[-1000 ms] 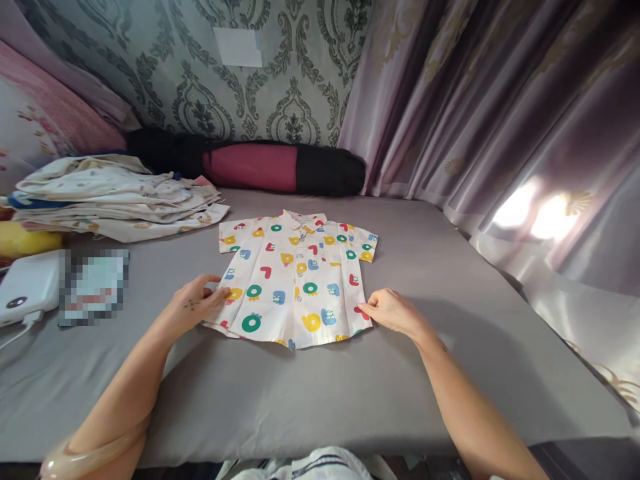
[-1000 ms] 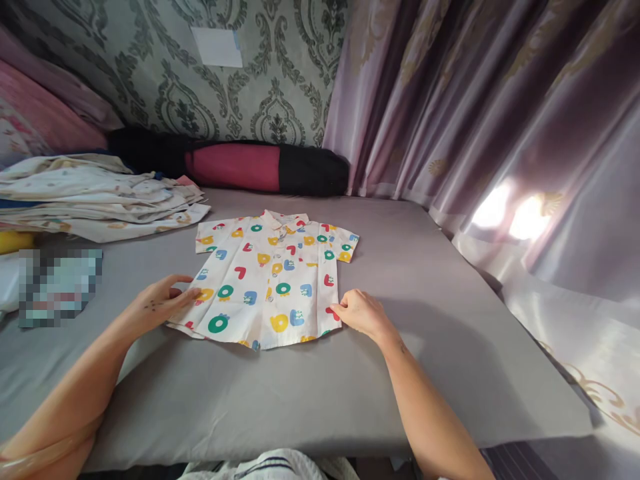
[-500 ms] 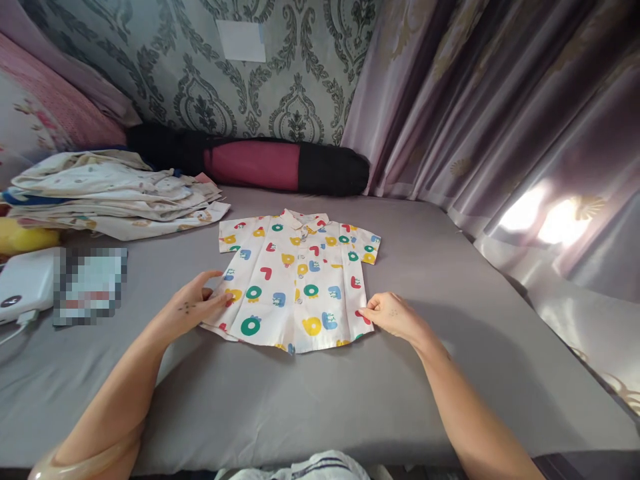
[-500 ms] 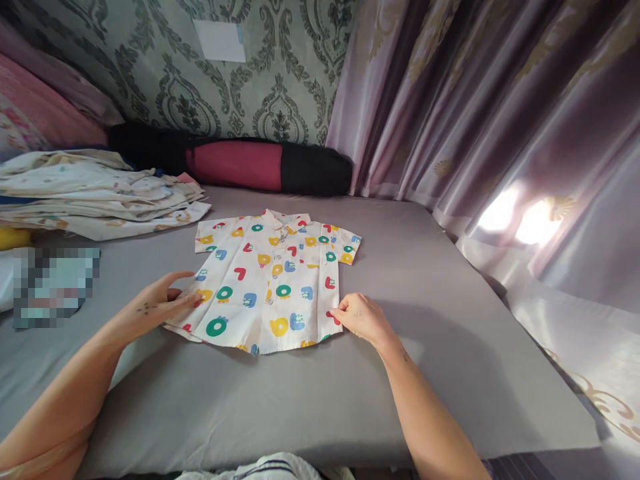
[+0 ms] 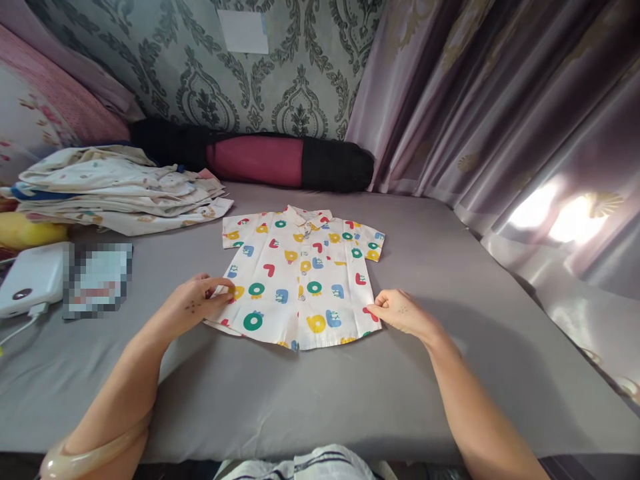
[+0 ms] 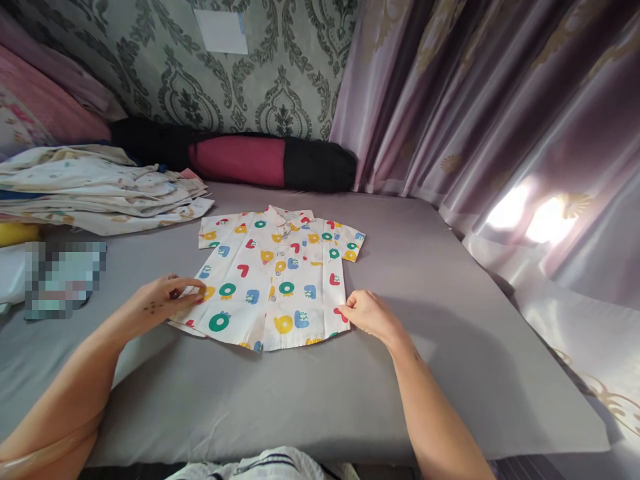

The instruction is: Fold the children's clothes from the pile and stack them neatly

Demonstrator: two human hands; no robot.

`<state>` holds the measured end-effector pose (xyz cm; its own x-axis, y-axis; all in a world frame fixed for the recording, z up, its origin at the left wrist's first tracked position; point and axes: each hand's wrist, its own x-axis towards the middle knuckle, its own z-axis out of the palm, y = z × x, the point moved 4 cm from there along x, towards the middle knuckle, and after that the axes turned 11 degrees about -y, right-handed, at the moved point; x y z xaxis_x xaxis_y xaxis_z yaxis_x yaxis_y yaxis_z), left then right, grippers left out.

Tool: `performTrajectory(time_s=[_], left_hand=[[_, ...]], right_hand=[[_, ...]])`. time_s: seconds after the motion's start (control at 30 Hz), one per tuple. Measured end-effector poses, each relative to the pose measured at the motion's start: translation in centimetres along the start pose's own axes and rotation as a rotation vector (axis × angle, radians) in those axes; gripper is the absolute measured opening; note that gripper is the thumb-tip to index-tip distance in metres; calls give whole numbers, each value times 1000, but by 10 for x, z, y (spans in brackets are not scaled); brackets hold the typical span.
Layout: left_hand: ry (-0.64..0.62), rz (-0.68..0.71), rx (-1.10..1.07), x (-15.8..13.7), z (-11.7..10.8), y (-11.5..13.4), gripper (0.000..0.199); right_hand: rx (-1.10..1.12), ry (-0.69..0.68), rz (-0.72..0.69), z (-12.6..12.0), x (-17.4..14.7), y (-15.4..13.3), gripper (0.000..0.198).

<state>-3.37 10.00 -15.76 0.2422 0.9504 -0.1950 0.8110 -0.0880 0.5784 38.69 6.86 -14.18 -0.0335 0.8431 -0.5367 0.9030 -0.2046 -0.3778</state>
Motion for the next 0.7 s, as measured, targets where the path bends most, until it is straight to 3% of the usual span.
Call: performTrajectory(time_s=[0.1, 0.17, 0.27, 0.33, 0.4, 0.5, 0.7], left_hand=[[39, 167, 171, -4, -2, 32, 41], [-67, 325, 129, -9, 5, 60, 39], [-335, 500, 45, -19, 26, 96, 45], [-395, 547, 49, -24, 37, 108, 51], [-416, 562, 70, -27, 46, 113, 51], [-404, 568, 97, -29, 55, 113, 39], [-304, 618, 61, -26, 60, 113, 12]], right_hand=[[-40, 163, -19, -6, -9, -10, 23], [-38, 238, -132, -4, -17, -25, 19], [-65, 123, -520, 13, -32, -59, 24], [-129, 11, -763, 29, -44, -79, 36], [-189, -14, -888, 42, -51, -90, 44], [-246, 70, -917, 54, -50, -96, 43], [-279, 190, -910, 63, -37, -92, 17]])
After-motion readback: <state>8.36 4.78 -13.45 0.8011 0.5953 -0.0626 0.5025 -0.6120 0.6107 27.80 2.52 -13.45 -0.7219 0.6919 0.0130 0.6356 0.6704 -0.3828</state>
